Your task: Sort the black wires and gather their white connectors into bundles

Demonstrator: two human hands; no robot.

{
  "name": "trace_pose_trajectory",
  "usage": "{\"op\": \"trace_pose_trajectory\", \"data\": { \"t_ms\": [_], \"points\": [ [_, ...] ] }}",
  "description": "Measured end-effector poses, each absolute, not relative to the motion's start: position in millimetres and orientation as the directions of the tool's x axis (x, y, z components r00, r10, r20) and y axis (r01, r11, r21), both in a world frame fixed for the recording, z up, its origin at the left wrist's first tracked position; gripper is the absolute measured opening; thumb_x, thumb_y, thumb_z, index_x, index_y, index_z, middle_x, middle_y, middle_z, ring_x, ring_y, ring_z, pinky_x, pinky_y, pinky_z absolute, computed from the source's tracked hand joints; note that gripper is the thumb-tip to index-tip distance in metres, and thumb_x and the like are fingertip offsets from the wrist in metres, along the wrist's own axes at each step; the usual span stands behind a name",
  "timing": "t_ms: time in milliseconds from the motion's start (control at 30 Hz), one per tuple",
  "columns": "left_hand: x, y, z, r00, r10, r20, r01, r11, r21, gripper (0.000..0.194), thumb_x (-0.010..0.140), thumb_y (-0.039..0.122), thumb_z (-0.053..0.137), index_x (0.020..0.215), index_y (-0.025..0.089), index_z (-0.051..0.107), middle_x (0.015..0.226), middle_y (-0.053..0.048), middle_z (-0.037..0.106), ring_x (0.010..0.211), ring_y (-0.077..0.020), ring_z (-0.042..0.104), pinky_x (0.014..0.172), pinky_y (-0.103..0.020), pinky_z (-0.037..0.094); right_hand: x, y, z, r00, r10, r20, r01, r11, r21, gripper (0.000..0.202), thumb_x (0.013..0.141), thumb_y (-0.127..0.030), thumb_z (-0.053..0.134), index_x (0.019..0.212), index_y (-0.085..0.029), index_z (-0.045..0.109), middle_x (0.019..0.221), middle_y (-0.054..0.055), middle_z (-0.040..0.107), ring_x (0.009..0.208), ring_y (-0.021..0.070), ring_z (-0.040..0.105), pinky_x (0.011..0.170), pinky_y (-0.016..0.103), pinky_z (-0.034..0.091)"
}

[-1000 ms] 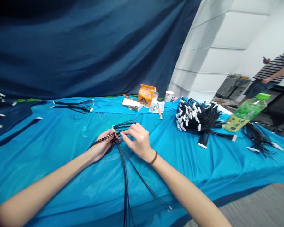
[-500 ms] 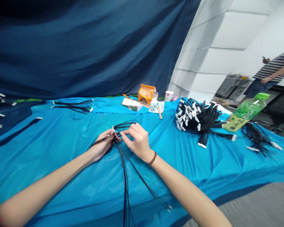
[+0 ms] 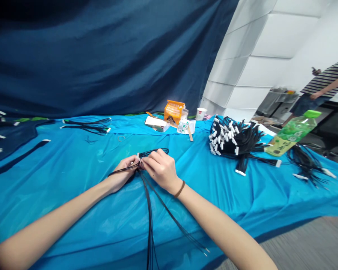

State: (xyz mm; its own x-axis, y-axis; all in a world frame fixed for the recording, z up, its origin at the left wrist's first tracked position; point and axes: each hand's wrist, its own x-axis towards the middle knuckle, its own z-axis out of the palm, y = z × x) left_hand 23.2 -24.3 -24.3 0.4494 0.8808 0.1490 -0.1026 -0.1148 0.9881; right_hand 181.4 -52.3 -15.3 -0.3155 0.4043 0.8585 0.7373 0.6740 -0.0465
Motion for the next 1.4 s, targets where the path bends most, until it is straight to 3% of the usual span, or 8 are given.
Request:
{"op": "trace_pose_trajectory", "data": {
  "t_ms": [200, 333, 500, 633, 767, 1000, 1400],
  "points": [
    [23, -27, -22, 0.469, 0.872, 0.144, -0.101, -0.109, 0.989, 0.027, 0.078, 0.040, 0.052, 0.065, 0.016, 0.056, 0.065, 0.000, 0.056, 0.063, -0.0123, 0.046, 0.062, -0.023, 0.032, 183, -53, -16, -0.412, 0.350, 0.841, 0.754, 0.650, 0.098, 0.013, 0.084, -0.019, 0.051, 0.077, -0.018, 0.062, 0.065, 0.003, 0.057, 0.061, 0.0140, 0.041, 0.054, 0.028, 0.035],
    [23, -27, -25, 0.490, 0.862, 0.128, -0.126, -0.075, 0.989, 0.023, 0.078, 0.035, 0.053, 0.067, 0.015, 0.057, 0.066, 0.000, 0.055, 0.064, -0.0115, 0.045, 0.063, -0.023, 0.032, 183, -51, -18, -0.422, 0.345, 0.839, 0.752, 0.650, 0.111, 0.012, 0.084, -0.018, 0.052, 0.077, -0.017, 0.062, 0.065, 0.003, 0.058, 0.060, 0.0136, 0.041, 0.054, 0.027, 0.036],
    [26, -25, -29, 0.537, 0.843, 0.043, -0.376, 0.193, 0.906, 0.009, 0.075, 0.022, 0.057, 0.073, 0.013, 0.059, 0.071, -0.002, 0.056, 0.069, -0.0133, 0.050, 0.069, -0.026, 0.038, 186, -48, -18, -0.368, 0.325, 0.871, 0.770, 0.632, 0.089, 0.013, 0.083, -0.017, 0.053, 0.092, -0.017, 0.062, 0.078, 0.004, 0.061, 0.072, 0.0142, 0.047, 0.064, 0.027, 0.043],
    [26, -20, -27, 0.518, 0.852, -0.073, -0.530, 0.387, 0.755, 0.009, 0.077, 0.013, 0.051, 0.074, 0.012, 0.059, 0.070, -0.003, 0.056, 0.070, -0.0132, 0.052, 0.073, -0.029, 0.042, 188, -51, -14, -0.433, 0.177, 0.884, 0.781, 0.564, 0.270, 0.024, 0.080, -0.013, 0.057, 0.103, -0.019, 0.059, 0.096, 0.007, 0.061, 0.094, 0.0183, 0.049, 0.083, 0.034, 0.043],
    [25, -16, -21, 0.477, 0.861, -0.177, -0.576, 0.458, 0.677, 0.022, 0.080, 0.007, 0.040, 0.067, 0.012, 0.057, 0.066, -0.003, 0.056, 0.063, -0.0110, 0.052, 0.064, -0.025, 0.042, 187, -51, -13, -0.637, 0.068, 0.768, 0.612, 0.650, 0.451, 0.015, 0.082, -0.012, 0.054, 0.095, -0.015, 0.061, 0.094, 0.005, 0.063, 0.099, 0.0169, 0.050, 0.093, 0.036, 0.040],
    [23, -17, -19, 0.486, 0.841, -0.238, -0.551, 0.506, 0.663, 0.026, 0.083, 0.008, 0.036, 0.066, 0.011, 0.055, 0.064, -0.003, 0.055, 0.058, -0.0098, 0.051, 0.057, -0.023, 0.041, 189, -42, -19, -0.702, 0.205, 0.682, 0.555, 0.757, 0.344, 0.016, 0.086, -0.015, 0.050, 0.099, -0.013, 0.059, 0.091, 0.005, 0.064, 0.092, 0.0170, 0.052, 0.080, 0.034, 0.044],
    [24, -15, -27, 0.516, 0.825, -0.231, -0.539, 0.522, 0.661, 0.022, 0.079, 0.004, 0.039, 0.068, 0.011, 0.058, 0.066, -0.004, 0.056, 0.060, -0.0089, 0.051, 0.059, -0.020, 0.041, 186, -40, -19, -0.808, 0.137, 0.572, 0.437, 0.792, 0.426, 0.016, 0.089, -0.012, 0.044, 0.092, -0.013, 0.060, 0.087, 0.004, 0.062, 0.090, 0.0150, 0.051, 0.072, 0.030, 0.040]
  ]
}}
